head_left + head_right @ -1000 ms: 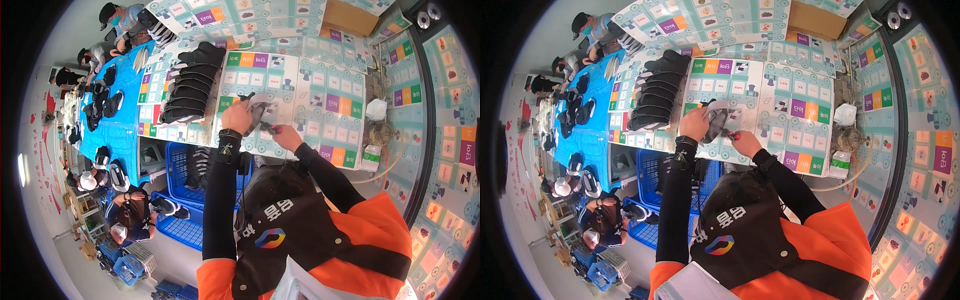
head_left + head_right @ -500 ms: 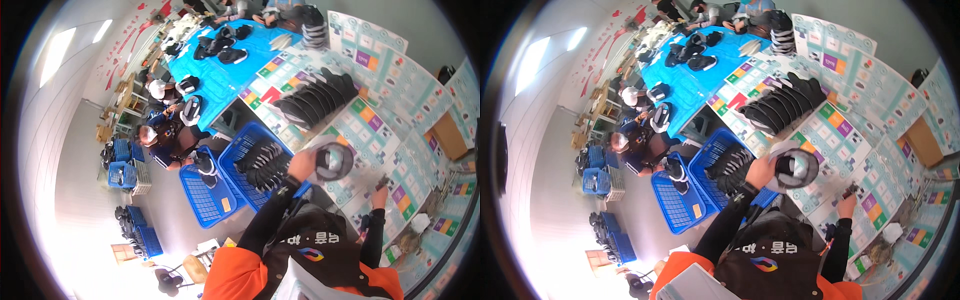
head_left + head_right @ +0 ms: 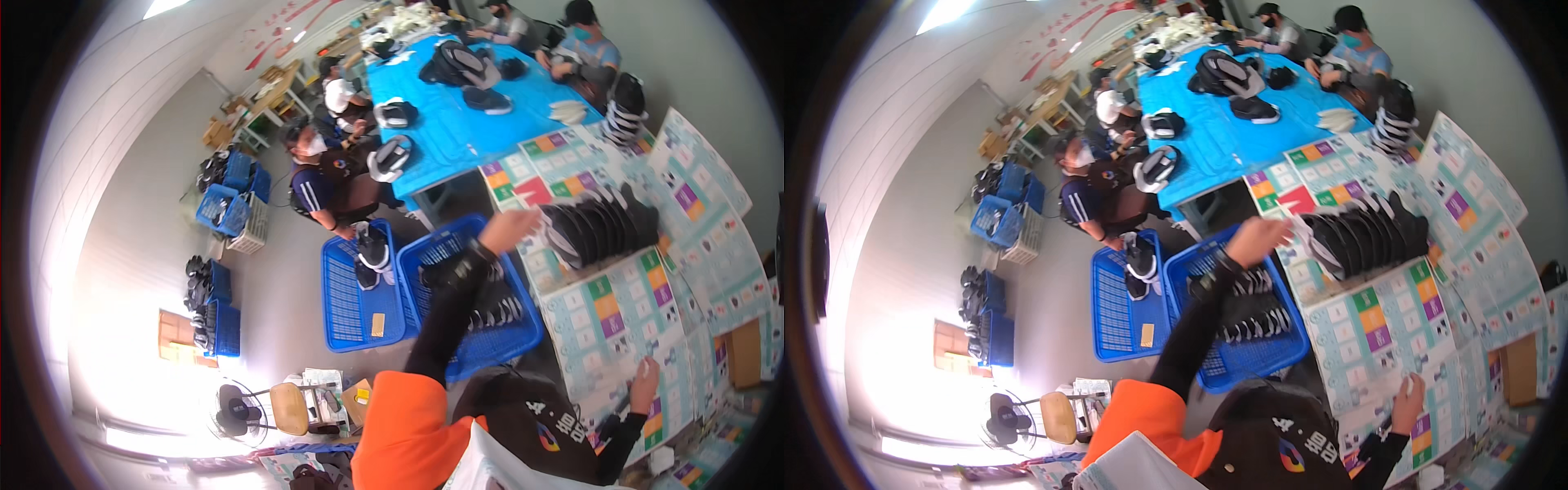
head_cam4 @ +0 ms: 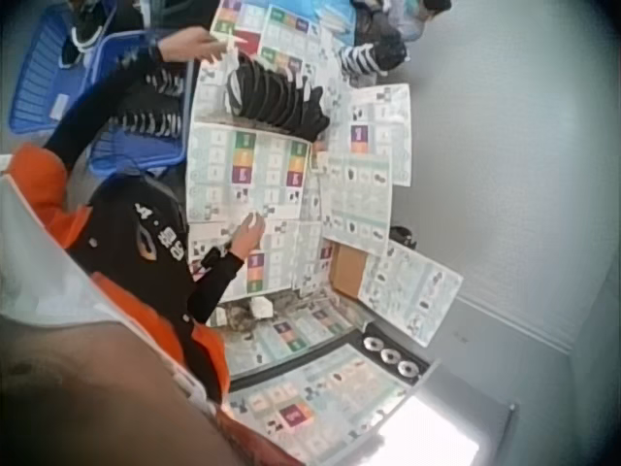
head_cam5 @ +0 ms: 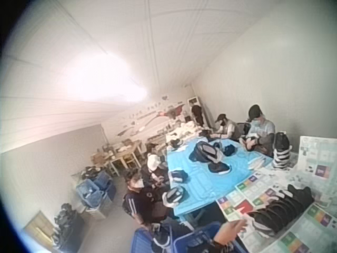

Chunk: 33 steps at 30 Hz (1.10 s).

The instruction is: The person assembles shoe components by applying adhesive with a brush to the interior edges of black shoe uppers and then placing them onto a stack.

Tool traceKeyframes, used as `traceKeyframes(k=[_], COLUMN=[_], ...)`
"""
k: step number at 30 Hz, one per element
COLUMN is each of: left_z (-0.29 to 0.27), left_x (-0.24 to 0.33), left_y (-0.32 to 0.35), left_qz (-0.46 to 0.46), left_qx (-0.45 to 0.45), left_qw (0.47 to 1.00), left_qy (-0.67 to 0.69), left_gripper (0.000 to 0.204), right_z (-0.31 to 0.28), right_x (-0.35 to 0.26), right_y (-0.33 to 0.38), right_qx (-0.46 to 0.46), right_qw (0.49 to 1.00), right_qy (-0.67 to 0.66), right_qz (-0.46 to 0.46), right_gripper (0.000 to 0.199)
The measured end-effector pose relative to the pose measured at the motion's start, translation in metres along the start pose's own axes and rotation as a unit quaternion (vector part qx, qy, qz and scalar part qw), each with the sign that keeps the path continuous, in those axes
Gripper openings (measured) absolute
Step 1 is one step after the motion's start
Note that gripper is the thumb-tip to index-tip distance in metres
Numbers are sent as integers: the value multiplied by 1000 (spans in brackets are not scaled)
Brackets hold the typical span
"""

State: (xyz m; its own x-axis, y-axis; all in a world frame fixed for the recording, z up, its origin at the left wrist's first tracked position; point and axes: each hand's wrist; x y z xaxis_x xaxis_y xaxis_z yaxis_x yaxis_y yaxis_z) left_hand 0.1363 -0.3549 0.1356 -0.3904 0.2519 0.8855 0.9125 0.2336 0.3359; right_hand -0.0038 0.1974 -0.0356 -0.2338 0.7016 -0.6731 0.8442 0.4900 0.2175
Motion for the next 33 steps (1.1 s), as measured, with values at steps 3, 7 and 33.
traceKeyframes(k=[3,7,33], left_z=[36,52,69], left_x=[-54,-79,-210], left_y=[30,26,-147], left_qz=[109,175,102], left_qx=[343,474,251], left_qw=[924,836,952], left_qy=[-131,-216,-143], left_gripper=[42,44,52], right_z=[-17,-44,12], right_x=[-116,-196,-268], right_y=[-6,-4,1], right_qx=[79,136,-31], right_qw=[980,938,976], right_qy=[105,179,196], right_qz=[-152,-264,-88], right_gripper=[37,41,6])
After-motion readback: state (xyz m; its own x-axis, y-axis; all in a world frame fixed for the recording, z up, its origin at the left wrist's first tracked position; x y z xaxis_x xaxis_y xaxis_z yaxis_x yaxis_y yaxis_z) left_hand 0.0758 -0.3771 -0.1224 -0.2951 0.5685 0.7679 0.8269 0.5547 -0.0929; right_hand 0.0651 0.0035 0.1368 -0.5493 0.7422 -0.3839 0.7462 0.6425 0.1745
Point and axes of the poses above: each hand's wrist, its own y-axis away from the middle knuckle, its own z-axis out of the palm, x = y × z, and after that the axes turned 12 degrees about -x, right-handed
